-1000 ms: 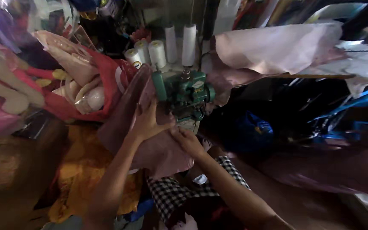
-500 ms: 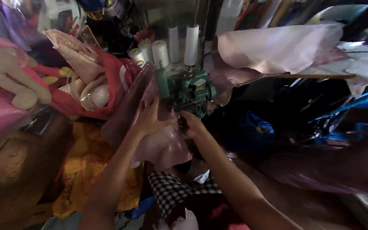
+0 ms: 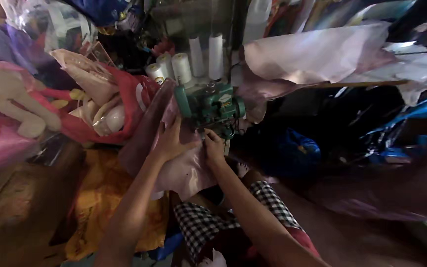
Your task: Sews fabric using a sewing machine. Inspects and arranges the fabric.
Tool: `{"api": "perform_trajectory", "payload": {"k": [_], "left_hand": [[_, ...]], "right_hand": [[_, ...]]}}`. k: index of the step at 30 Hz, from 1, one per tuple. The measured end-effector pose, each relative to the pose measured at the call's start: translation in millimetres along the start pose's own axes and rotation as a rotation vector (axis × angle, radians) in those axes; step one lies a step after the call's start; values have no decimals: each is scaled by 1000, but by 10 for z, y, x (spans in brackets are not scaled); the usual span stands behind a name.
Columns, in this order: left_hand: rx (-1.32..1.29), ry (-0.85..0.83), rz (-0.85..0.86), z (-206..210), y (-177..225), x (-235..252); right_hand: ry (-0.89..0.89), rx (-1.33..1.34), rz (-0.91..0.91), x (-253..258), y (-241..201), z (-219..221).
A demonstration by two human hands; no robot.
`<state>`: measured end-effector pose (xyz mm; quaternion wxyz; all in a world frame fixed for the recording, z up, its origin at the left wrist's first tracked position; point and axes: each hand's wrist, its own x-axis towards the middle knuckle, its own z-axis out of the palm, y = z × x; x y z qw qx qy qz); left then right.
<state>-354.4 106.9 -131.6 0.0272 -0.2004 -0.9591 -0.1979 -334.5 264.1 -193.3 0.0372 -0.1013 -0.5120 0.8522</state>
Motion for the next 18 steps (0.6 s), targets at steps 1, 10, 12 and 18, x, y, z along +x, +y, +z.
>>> {"api": "perform_trajectory", "payload": {"k": [1, 10, 12, 18], "left_hand": [[7, 4, 8, 9, -19, 1], [3, 44, 33, 25, -14, -29], [-12, 11, 23, -1, -12, 0], [-14, -21, 7, 57, -86, 76]], "right_hand": [[3, 34, -3, -1, 14, 12], [88, 59, 66, -146, -88, 134], [79, 53, 180, -145, -229, 109], [-160, 207, 638, 125, -423, -132]]}}
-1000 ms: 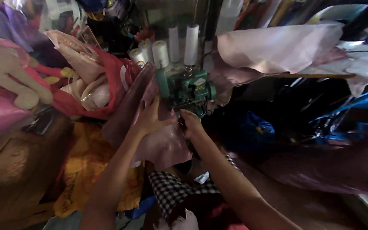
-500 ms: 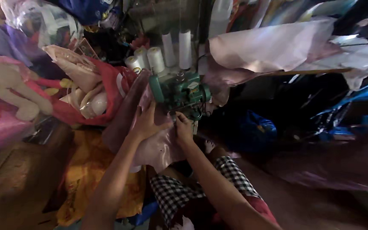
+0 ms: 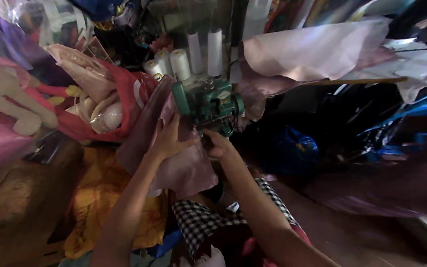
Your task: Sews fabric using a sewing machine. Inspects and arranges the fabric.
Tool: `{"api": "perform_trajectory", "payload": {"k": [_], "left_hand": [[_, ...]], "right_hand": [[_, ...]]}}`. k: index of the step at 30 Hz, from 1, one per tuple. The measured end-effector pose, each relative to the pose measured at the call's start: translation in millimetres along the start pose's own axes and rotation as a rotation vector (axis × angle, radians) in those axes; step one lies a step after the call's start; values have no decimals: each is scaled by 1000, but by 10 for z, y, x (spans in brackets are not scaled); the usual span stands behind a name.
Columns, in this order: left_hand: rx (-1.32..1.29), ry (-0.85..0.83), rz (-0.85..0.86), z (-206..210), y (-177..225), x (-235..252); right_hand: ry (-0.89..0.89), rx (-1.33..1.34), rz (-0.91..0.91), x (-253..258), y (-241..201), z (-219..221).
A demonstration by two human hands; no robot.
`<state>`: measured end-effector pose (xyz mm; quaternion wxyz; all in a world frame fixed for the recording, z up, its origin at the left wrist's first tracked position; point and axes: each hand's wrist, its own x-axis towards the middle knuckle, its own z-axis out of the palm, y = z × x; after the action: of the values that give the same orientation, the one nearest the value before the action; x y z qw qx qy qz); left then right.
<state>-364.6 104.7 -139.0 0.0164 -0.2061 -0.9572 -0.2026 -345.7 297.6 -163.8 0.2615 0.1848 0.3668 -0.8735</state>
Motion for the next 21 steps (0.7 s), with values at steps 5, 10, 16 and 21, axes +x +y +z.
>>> {"api": "perform_trajectory", "payload": {"k": [5, 10, 16, 21], "left_hand": [[24, 9, -9, -32, 38, -43], [18, -16, -41, -32, 23, 16], [53, -1, -5, -46, 50, -30], [67, 23, 30, -22, 13, -42]], "right_hand": [[-3, 119, 112, 15, -55, 35], [14, 291, 104, -39, -97, 89], [-72, 21, 88, 9, -140, -38], [-82, -87, 78, -55, -199, -66]]}}
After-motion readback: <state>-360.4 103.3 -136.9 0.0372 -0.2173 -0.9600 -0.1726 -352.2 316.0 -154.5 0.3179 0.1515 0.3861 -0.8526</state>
